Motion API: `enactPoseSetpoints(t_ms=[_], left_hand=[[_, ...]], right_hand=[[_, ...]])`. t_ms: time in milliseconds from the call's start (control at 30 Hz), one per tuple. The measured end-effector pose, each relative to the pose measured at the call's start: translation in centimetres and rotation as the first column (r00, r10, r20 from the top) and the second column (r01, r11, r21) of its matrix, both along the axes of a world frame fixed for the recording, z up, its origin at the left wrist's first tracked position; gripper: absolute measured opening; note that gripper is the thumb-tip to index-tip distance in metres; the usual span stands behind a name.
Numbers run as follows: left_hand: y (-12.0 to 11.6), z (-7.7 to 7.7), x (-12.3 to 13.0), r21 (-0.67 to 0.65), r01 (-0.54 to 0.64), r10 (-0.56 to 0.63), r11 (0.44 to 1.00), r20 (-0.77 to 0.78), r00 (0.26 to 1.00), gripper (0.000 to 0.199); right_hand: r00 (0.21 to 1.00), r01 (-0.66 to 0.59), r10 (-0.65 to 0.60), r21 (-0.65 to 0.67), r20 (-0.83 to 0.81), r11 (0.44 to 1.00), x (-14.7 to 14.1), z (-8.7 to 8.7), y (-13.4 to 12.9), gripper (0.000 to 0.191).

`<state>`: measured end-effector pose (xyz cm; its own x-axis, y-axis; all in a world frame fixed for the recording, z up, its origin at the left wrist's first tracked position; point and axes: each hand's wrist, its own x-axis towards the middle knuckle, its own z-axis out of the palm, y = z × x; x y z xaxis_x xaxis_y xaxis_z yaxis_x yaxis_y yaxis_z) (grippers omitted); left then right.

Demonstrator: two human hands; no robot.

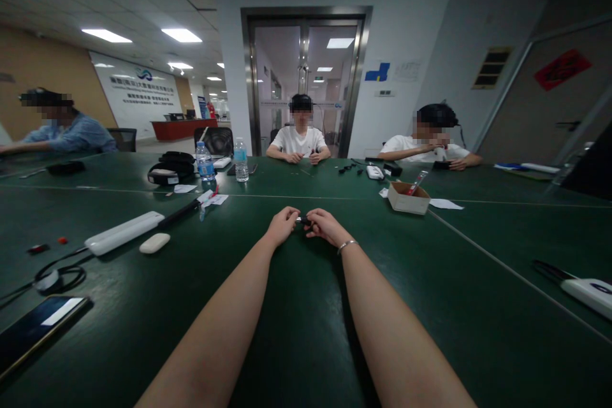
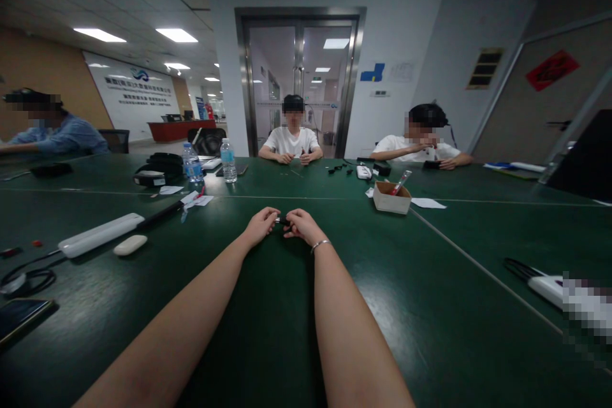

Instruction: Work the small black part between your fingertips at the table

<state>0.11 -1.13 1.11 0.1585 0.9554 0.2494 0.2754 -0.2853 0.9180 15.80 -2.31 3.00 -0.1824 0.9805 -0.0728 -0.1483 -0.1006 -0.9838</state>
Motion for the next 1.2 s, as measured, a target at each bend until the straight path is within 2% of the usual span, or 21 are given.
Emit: enactPoseSetpoints(t_ms=[167, 467, 567, 633, 733, 833, 900, 967, 1033, 1133, 1200], left_hand=[[-0.1, 0.2, 0.1, -0.044, -0.004, 0.004, 0.999, -0.004, 1.000, 0.028], [0.1, -0.2, 0.0, 0.031, 0.030, -0.029, 0.999, -0.026, 0.999, 0.028], [0.2, -0.1, -0.1, 0.034, -0.011, 0.010, 0.999, 0.021, 1.000, 0.030], [0.2, 0.1, -0.2, 0.027, -0.058, 0.057, 0.998, 0.038, 0.998, 0.031], [-0.1, 0.4, -0.3, 0.045, -0.060, 0.060, 0.997, 0.003, 0.998, 0.033], [-0.3, 0.5, -0.3, 0.076, 0.007, -0.003, 0.997, -0.050, 0.999, 0.032], [-0.3, 0.6, -0.1, 0.065, 0.018, -0.014, 0.998, -0.059, 0.998, 0.031], [-0.4, 0.8, -0.1, 0.008, 0.014, -0.014, 1.000, -0.039, 0.999, 0.029], [-0.8, 1.1, -0.7, -0.099, 0.052, -0.052, 0.994, 0.004, 0.999, 0.027], [-1.9, 1.6, -3.2, -0.256, 0.179, -0.168, 0.950, 0.064, 0.984, 0.025], [-2.8, 1.9, -5.6, -0.272, 0.192, -0.188, 0.943, 0.044, 0.981, 0.024]], right_hand=[[1.000, -0.012, 0.012, -0.004, 0.002, 1.000, 0.0, -0.1, 0.1, 0.008], [0.999, -0.031, 0.031, 0.016, 0.033, 0.999, 0.1, -0.1, 0.0, 0.009], [0.989, -0.109, 0.102, 0.060, 0.110, 0.992, 0.1, -0.2, 0.1, 0.017], [0.965, -0.143, 0.115, 0.107, 0.234, 0.984, -0.2, -0.3, 0.1, 0.021], [0.858, -0.117, -0.010, 0.215, 0.514, 0.970, -1.0, -0.4, -0.1, 0.026], [0.627, -0.118, -0.227, 0.378, 0.746, 0.918, -2.2, -0.2, -0.7, 0.025], [0.497, -0.162, -0.300, 0.427, 0.814, 0.890, -2.9, 0.3, -1.3, 0.019], [0.456, -0.233, -0.245, 0.381, 0.855, 0.895, -3.1, 1.1, -1.8, 0.015], [0.476, -0.316, -0.063, 0.237, 0.877, 0.919, -2.4, 2.3, -2.5, 0.009], [0.455, -0.413, 0.265, -0.062, 0.850, 0.909, 0.8, 4.6, -4.2, 0.016], [0.408, -0.448, 0.339, -0.137, 0.848, 0.883, 3.9, 6.1, -5.9, 0.019]])
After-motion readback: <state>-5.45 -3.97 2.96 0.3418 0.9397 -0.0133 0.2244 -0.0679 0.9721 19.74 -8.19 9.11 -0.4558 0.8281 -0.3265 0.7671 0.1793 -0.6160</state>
